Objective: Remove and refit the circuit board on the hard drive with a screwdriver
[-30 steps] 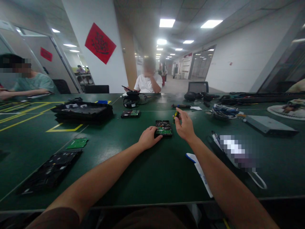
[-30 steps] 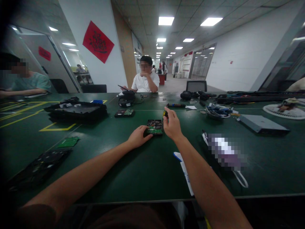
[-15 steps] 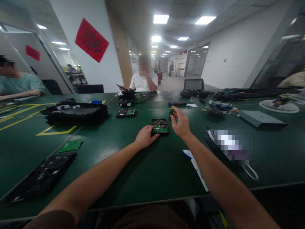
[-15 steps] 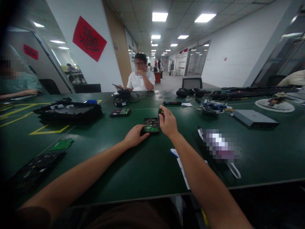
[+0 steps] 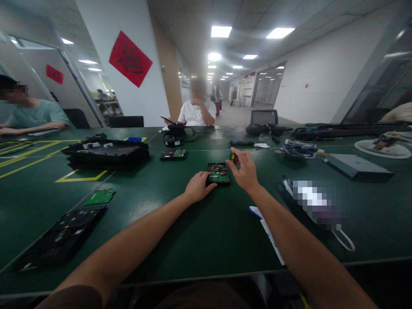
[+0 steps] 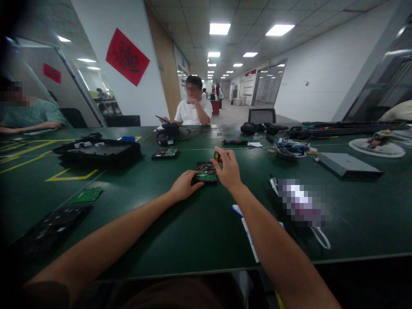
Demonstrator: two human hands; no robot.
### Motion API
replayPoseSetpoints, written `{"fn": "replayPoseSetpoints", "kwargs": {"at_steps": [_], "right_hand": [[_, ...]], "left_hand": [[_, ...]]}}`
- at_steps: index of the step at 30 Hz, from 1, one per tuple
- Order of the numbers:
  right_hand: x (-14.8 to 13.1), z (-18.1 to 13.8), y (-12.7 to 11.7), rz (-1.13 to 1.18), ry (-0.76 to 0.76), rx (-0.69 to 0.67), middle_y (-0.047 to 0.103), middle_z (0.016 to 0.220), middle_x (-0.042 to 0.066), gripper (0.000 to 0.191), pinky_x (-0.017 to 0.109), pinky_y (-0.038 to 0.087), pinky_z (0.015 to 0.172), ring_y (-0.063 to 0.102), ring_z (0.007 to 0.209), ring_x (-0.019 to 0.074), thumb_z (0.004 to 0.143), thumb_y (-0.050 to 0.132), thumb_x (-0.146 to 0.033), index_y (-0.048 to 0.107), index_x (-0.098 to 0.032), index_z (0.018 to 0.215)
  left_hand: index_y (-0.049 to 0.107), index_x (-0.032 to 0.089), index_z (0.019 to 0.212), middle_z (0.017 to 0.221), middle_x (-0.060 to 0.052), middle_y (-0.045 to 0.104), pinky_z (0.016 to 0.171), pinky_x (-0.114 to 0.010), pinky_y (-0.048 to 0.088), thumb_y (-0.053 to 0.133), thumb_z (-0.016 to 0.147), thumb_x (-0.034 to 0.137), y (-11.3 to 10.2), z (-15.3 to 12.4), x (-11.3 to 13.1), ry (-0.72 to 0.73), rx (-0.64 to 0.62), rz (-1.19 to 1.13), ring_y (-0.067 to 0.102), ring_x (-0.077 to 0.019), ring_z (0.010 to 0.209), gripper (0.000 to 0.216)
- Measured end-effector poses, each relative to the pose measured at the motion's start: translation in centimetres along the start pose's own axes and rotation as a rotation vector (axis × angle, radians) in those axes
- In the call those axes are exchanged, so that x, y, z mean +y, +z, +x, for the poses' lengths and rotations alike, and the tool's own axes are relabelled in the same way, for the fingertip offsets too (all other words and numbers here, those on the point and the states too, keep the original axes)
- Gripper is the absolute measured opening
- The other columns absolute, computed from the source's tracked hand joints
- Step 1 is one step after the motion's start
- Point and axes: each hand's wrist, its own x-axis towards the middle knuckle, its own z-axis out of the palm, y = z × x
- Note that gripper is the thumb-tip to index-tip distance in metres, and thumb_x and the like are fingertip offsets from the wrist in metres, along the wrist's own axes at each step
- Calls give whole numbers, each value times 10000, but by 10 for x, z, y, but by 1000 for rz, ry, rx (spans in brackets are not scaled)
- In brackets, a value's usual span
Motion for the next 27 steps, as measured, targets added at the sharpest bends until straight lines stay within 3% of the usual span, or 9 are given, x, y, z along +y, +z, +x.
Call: {"fn": "replayPoseSetpoints", "kwargs": {"at_steps": [3,9,14,19,27], "right_hand": [[1,0,2,16,-12,9,624,1254,120,425,503,571,963,641,1078,280,1005,536,-320,537,-274,1428],[5,-2,5,41,74,105,608,1204,121,402,468,621,833,655,941,256,981,594,-383,574,-270,1367],[9,-2,7,73,55,38,642,1253,124,430,503,603,909,669,1011,271,997,532,-303,533,-269,1426],[7,-3,8,49,102,104,627,1217,120,417,495,617,846,663,932,260,975,593,-368,564,-284,1382],[12,-4,7,68,106,69,643,1216,124,470,486,615,869,678,936,256,969,578,-334,503,-260,1427]], "left_hand": [[591,186,1379,1338,-145,641,1078,-422,488,689,920,533,-1,0,1,2,1,5,609,-307,1248,584],[600,189,1374,1338,-140,644,1081,-426,488,648,943,553,-2,0,3,-3,1,12,608,-311,1245,567],[603,202,1374,1335,-128,647,1080,-420,489,642,947,549,-3,-1,2,6,-11,10,611,-304,1238,551],[599,209,1380,1337,-132,640,1071,-423,492,690,913,546,-3,-1,2,7,-13,16,610,-307,1238,583],[597,192,1387,1345,-138,638,1064,-419,495,664,928,545,-3,-1,3,13,-16,19,611,-307,1229,583]]}}
